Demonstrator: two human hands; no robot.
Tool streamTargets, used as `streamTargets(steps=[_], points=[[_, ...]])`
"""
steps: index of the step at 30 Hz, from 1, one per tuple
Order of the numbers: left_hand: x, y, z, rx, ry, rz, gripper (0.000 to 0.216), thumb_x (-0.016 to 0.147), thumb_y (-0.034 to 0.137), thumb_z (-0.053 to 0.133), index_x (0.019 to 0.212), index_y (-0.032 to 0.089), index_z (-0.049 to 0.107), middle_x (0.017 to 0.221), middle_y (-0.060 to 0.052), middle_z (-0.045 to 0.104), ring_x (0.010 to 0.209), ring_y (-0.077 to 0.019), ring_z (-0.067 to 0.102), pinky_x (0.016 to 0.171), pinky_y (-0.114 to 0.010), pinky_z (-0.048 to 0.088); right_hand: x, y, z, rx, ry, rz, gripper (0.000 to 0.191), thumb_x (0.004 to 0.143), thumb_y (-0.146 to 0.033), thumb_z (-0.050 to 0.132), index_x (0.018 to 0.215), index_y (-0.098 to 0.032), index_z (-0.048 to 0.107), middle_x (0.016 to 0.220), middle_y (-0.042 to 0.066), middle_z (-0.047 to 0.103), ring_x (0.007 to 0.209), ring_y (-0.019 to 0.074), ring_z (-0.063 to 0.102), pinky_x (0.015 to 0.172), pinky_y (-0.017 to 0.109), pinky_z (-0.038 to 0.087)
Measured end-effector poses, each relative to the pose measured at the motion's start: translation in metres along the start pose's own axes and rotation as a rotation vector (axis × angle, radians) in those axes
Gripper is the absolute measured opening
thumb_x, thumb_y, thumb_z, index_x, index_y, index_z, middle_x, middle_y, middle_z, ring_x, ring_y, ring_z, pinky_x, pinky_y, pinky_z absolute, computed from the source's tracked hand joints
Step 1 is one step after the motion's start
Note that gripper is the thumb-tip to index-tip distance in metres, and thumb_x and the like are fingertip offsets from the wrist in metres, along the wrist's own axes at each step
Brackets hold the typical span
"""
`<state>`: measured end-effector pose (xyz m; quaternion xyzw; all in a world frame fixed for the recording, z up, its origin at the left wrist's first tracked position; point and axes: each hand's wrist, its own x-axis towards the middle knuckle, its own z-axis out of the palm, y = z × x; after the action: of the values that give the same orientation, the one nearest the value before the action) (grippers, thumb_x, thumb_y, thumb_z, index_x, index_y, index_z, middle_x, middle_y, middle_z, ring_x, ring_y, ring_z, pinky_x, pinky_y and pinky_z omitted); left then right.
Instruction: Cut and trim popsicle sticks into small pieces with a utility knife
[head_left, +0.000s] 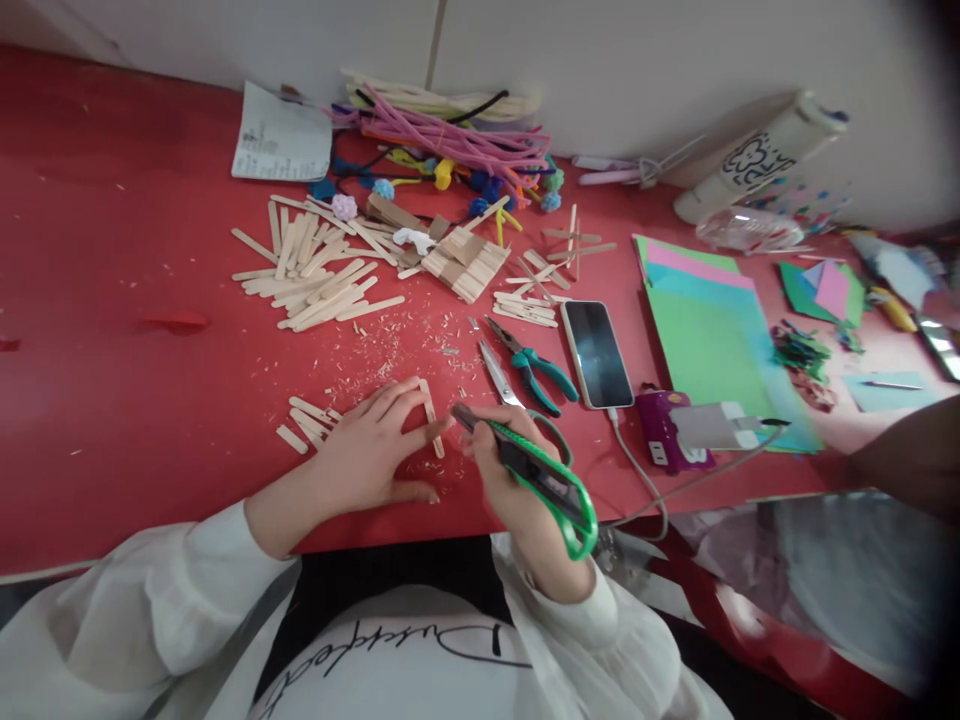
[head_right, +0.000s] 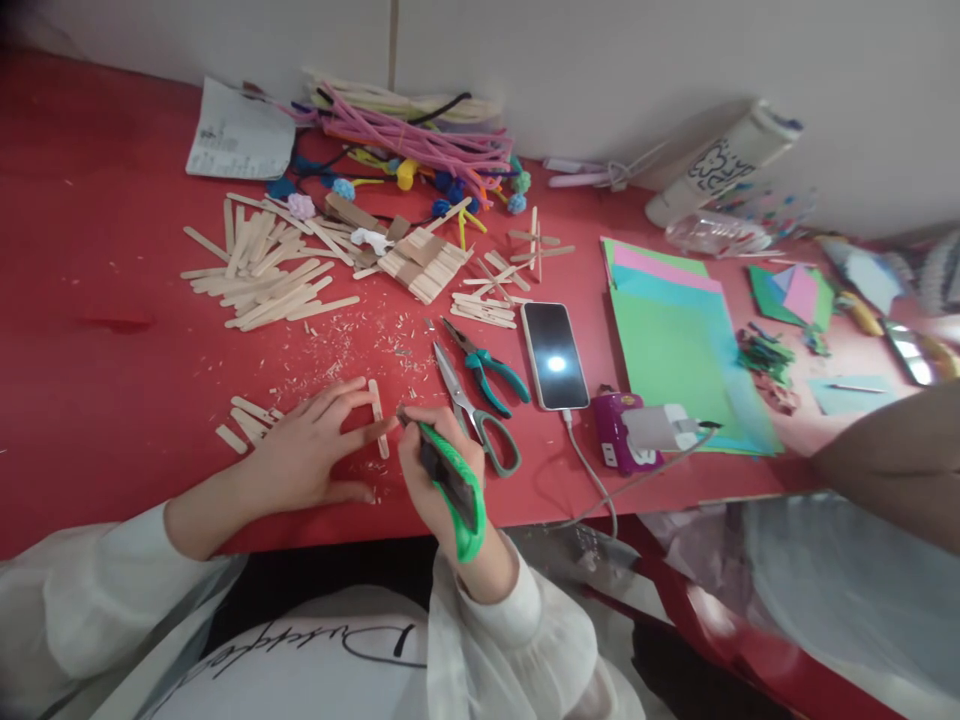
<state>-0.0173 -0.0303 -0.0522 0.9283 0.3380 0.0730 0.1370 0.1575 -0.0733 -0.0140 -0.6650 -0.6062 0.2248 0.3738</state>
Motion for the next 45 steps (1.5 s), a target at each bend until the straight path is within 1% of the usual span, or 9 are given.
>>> streamTargets(steps=[4,8,14,17,19,22,27,35,45], points=[[-0.003,-0.003,-0.002,-0.028,0.006,0.046,0.062,0.083,0.054,0.054,0.126,0.010,0.053,0.138,-0.015,0.047,0.134,-0.0299,0.031,0.109,-0.045,0.029,0.002,0.005,-0.001,-0.043,0.029,0.004,0.010,0.086,-0.020,0.050,0.089,-0.021,0.059,0.073,0.000,0.067,0.063,0.0140,0.065,0.064,0.028,0.052],[-0.003,-0.005,-0.001,-0.024,-0.007,0.055,0.057,0.084,0.052,0.054,0.125,0.013,0.055,0.141,-0.013,0.045,0.134,-0.0297,0.032,0.109,-0.045,0.030,0.004,0.006,-0.001,-0.020,0.023,0.029,0.010,0.086,-0.020,0.050,0.090,-0.021,0.059,0.080,0.001,0.068,0.062,0.0131,0.066,0.061,0.027,0.052],[-0.003,0.000,0.005,0.035,0.035,-0.025,0.083,0.071,0.069,0.057,0.132,0.014,0.049,0.132,-0.020,0.049,0.129,-0.0374,0.036,0.102,-0.052,0.035,0.007,0.014,0.002,-0.005,0.029,0.036,0.010,0.083,-0.021,0.053,0.090,-0.022,0.060,0.074,0.000,0.069,0.061,0.0138,0.066,0.062,0.028,0.052],[-0.004,0.003,0.005,0.038,0.044,-0.030,0.085,0.071,0.074,0.051,0.131,0.013,0.050,0.132,-0.019,0.049,0.127,-0.0361,0.039,0.099,-0.050,0.039,0.007,0.011,0.000,-0.017,-0.003,0.076,0.011,0.084,-0.021,0.053,0.092,-0.022,0.060,0.077,0.000,0.069,0.062,0.0140,0.066,0.062,0.028,0.052],[-0.005,0.004,0.005,0.042,0.019,-0.029,0.083,0.073,0.071,0.052,0.131,0.012,0.049,0.133,-0.017,0.050,0.126,-0.0332,0.039,0.099,-0.046,0.040,0.008,0.008,-0.003,-0.024,-0.032,0.102,0.011,0.085,-0.020,0.052,0.092,-0.022,0.060,0.079,0.001,0.069,0.063,0.0140,0.067,0.062,0.028,0.053],[-0.005,0.007,0.006,0.052,-0.016,-0.053,0.080,0.075,0.065,0.056,0.133,0.012,0.047,0.134,-0.014,0.050,0.126,-0.0310,0.040,0.100,-0.042,0.040,0.008,0.006,-0.005,-0.027,-0.038,0.066,0.011,0.085,-0.020,0.052,0.092,-0.022,0.060,0.076,0.000,0.069,0.061,0.0129,0.066,0.061,0.026,0.052],[-0.006,0.010,0.009,0.065,0.024,-0.053,0.083,0.074,0.068,0.054,0.134,0.012,0.046,0.137,-0.014,0.048,0.126,-0.0308,0.039,0.104,-0.041,0.034,0.008,0.010,-0.002,-0.022,-0.072,0.014,0.011,0.084,-0.020,0.051,0.091,-0.022,0.060,0.070,-0.002,0.068,0.056,0.0115,0.064,0.057,0.023,0.051],[-0.007,0.014,0.010,0.081,0.038,-0.064,0.069,0.083,0.058,0.051,0.131,0.008,0.048,0.133,-0.014,0.053,0.118,-0.0292,0.047,0.097,-0.039,0.040,0.009,0.014,0.003,-0.080,-0.100,-0.040,0.010,0.082,-0.020,0.051,0.088,-0.023,0.059,0.063,-0.005,0.065,0.050,0.0105,0.060,0.053,0.023,0.050],[-0.006,0.014,0.009,0.087,0.035,-0.053,0.066,0.081,0.054,0.057,0.125,0.005,0.052,0.126,-0.017,0.056,0.113,-0.0314,0.051,0.091,-0.041,0.045,0.007,0.014,0.006,-0.117,-0.078,-0.059,0.012,0.080,-0.017,0.052,0.088,-0.022,0.059,0.063,-0.004,0.064,0.049,0.0093,0.058,0.052,0.021,0.049]])
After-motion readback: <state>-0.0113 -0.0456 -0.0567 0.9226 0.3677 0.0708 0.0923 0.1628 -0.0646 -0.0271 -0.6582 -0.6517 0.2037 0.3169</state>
